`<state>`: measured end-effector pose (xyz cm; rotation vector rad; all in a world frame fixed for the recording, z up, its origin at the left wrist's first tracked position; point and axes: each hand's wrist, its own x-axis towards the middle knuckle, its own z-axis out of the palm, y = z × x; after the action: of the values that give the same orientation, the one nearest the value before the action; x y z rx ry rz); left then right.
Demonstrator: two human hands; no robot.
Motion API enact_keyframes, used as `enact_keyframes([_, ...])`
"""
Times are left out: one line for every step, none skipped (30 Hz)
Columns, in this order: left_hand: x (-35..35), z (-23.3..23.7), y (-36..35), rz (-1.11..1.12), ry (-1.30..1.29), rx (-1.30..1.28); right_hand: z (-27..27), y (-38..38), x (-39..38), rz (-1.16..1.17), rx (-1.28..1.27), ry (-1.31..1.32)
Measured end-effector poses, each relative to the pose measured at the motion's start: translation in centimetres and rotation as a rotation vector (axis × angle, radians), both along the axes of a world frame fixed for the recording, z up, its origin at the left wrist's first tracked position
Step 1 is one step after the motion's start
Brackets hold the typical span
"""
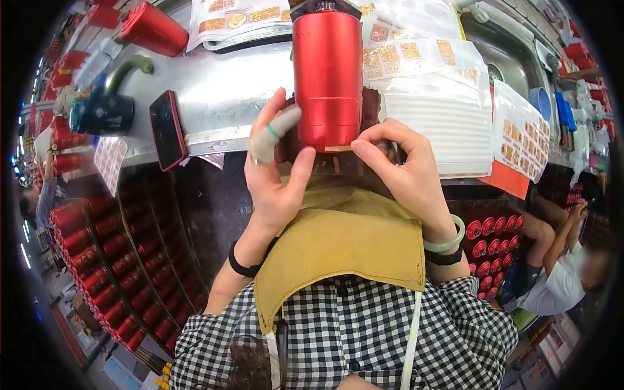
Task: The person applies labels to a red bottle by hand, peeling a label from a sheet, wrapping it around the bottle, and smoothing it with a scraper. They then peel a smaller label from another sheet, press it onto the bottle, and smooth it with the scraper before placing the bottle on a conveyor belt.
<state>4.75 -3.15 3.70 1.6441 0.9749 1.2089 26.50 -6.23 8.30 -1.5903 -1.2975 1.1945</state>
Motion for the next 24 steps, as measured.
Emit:
enact_keyframes([-0.2,0.2,0.1,0.005,0.167,0.236,0.0,0.0,0.0,0.003,0.003,-0.001])
enact_keyframes([0.2,0.6,-0.2,0.077,0.226,0.280,-0.1,0.0,0.0,0.003,0.002,0.000])
enact_keyframes([0.2,0.4,-0.2,0.077,0.227,0.279,-0.1,0.1,0.0,0.009,0.009,0.000])
enact_keyframes([0.1,0.0,0.0,0.066,0.308,0.390,-0.2,0.1,0.1,0.015,0.018,0.001])
enact_keyframes([0.1,-0.3,0.1,0.054,0.388,0.502,-0.1,0.1,0.1,0.015,0.018,0.001])
enact_keyframes([0.1,-0.5,0.2,0.075,0.420,0.560,0.0,0.1,0.1,0.016,0.006,0.002])
enact_keyframes([0.2,-0.4,0.2,0.074,0.419,0.561,0.1,0.1,0.1,0.017,-0.006,0.004])
enact_keyframes([0.3,-0.2,0.2,0.081,0.454,0.581,0.0,0.1,0.2,0.015,-0.006,0.003])
enact_keyframes([0.4,0.0,0.3,0.089,0.490,0.601,0.0,0.1,0.2,0.023,-0.004,-0.002])
enact_keyframes([0.4,0.1,0.5,0.088,0.490,0.601,0.0,0.1,0.2,0.031,-0.001,-0.007])
enact_keyframes([0.5,0.3,0.7,0.054,0.463,0.601,0.1,0.1,0.3,0.031,0.000,-0.006])
enact_keyframes([0.6,0.3,0.9,0.021,0.436,0.601,0.3,0.1,0.4,0.046,0.012,-0.009])
enact_keyframes([0.8,-0.2,1.0,0.022,0.436,0.602,0.3,0.1,0.5,0.060,0.023,-0.011])
enact_keyframes([1.1,-1.2,1.1,0.084,0.346,0.614,0.3,0.1,0.6,0.059,0.025,-0.012])
enact_keyframes([1.4,-1.6,1.1,0.143,0.255,0.624,0.1,0.0,0.7,0.049,0.009,0.035])
enact_keyframes([1.6,-1.3,0.8,0.182,0.252,0.548,-0.1,-0.2,0.8,0.041,-0.008,0.083])
enact_keyframes([1.5,-1.2,0.5,0.180,0.251,0.547,-0.3,-0.2,0.9,0.039,-0.009,0.082])
enact_keyframes([1.5,-1.2,0.3,0.195,0.272,0.528,-0.5,-0.2,1.0,0.039,-0.013,0.083])
enact_keyframes([1.5,-1.3,0.2,0.209,0.293,0.509,-0.6,-0.2,1.1,0.039,-0.016,0.084])
enact_keyframes([1.6,-1.7,0.4,0.231,0.308,0.596,-0.6,-0.2,1.2,0.039,-0.017,0.084])
enact_keyframes([1.5,-1.4,0.5,0.231,0.309,0.596,-0.7,-0.2,1.4,0.040,-0.008,0.054])
enact_keyframes([1.3,-1.0,0.7,0.191,0.357,0.660,-0.7,-0.2,1.5,0.041,0.002,0.025])
enact_keyframes([1.2,-0.7,0.8,0.150,0.405,0.723,-0.7,-0.2,1.6,0.040,0.002,0.026])
enact_keyframes([1.3,-0.8,0.9,0.134,0.364,0.694,-0.8,-0.2,1.6,0.038,-0.005,0.024])
